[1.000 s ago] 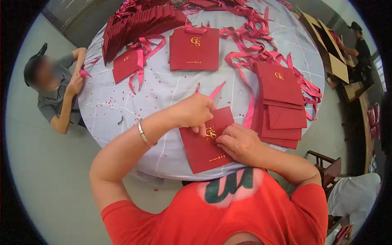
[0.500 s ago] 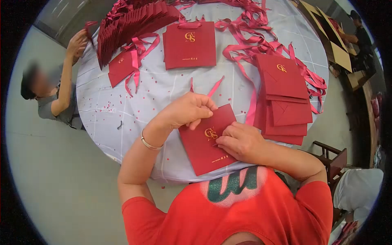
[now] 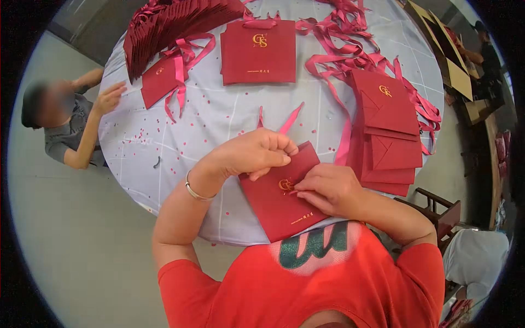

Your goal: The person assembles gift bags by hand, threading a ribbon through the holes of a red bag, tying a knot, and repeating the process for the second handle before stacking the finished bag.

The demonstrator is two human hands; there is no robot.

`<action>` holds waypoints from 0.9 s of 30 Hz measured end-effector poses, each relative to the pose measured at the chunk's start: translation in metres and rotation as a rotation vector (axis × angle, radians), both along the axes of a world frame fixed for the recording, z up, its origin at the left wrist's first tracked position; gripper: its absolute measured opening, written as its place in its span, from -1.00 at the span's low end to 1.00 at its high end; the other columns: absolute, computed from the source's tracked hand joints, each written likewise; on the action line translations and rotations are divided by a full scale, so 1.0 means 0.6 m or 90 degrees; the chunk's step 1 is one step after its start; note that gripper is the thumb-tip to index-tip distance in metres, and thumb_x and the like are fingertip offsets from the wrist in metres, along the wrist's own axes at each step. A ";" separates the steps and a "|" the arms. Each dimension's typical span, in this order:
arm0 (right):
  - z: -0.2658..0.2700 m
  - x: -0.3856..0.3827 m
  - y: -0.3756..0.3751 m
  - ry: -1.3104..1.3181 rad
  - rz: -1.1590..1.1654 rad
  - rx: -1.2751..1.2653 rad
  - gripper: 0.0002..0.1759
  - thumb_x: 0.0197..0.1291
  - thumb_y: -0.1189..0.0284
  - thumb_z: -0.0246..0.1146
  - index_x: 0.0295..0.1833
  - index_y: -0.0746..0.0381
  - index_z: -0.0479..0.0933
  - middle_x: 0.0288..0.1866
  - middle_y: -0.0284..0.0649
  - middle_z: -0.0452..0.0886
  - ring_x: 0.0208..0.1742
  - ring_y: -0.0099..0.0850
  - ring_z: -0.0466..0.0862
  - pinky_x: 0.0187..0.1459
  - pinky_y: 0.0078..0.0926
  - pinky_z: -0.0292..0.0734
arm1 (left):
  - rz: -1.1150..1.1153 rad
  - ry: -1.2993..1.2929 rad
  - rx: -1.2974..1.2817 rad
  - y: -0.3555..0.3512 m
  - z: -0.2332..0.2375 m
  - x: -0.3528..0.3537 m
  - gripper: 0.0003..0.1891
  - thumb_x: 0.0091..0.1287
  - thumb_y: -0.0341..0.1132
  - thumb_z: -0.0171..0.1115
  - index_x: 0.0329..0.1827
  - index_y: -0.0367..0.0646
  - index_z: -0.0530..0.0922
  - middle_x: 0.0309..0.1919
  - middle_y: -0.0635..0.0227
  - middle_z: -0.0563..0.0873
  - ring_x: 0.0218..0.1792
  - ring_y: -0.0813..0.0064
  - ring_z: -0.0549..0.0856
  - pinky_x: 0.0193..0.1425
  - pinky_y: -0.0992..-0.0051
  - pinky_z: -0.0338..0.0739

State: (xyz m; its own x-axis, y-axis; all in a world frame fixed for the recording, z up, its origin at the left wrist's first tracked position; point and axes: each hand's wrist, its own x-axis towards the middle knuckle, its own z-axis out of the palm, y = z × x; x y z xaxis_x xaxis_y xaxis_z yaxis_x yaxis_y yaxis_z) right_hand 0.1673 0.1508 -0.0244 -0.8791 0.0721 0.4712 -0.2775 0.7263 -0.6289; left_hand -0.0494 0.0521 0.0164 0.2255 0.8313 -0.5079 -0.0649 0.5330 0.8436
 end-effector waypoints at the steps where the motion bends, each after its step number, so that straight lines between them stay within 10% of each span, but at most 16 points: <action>1: 0.001 0.000 0.002 -0.012 0.004 -0.064 -0.84 0.04 0.49 0.42 -0.25 0.24 0.62 -0.36 -0.20 0.63 -0.34 -0.28 0.66 -0.33 -0.39 0.56 | 0.004 0.010 0.000 -0.002 0.001 0.002 -0.78 0.37 -0.41 0.11 0.01 -0.33 0.50 -0.51 0.49 0.54 -0.75 0.74 0.40 -0.66 0.66 0.28; 9: 0.019 0.010 0.008 -0.172 -0.067 -0.434 -0.91 0.20 0.54 0.34 -0.18 0.29 0.65 -0.36 -0.30 0.62 -0.37 -0.61 0.56 -0.34 -0.67 0.42 | -0.011 0.018 0.033 -0.010 -0.007 0.006 -0.78 0.40 -0.39 0.11 0.01 -0.33 0.49 -0.51 0.49 0.55 -0.74 0.74 0.43 -0.66 0.67 0.30; 20: 0.035 -0.033 0.019 0.035 -0.089 -0.184 -0.83 0.10 0.65 0.36 -0.16 0.31 0.63 -0.26 -0.20 0.64 -0.32 -0.51 0.59 -0.29 -0.63 0.48 | 0.034 0.078 0.039 -0.020 0.015 0.027 -0.81 0.42 -0.41 0.10 -0.03 -0.35 0.51 -0.57 0.48 0.54 -0.78 0.73 0.45 -0.73 0.68 0.28; 27: 0.022 -0.025 0.031 -0.186 -0.105 -0.573 -0.92 0.25 0.56 0.32 -0.15 0.30 0.64 -0.29 -0.50 0.62 -0.30 -0.79 0.48 -0.27 -0.79 0.41 | 0.040 0.031 0.068 -0.023 0.015 0.030 -0.79 0.40 -0.43 0.13 -0.04 -0.43 0.50 -0.55 0.46 0.57 -0.77 0.75 0.45 -0.71 0.69 0.30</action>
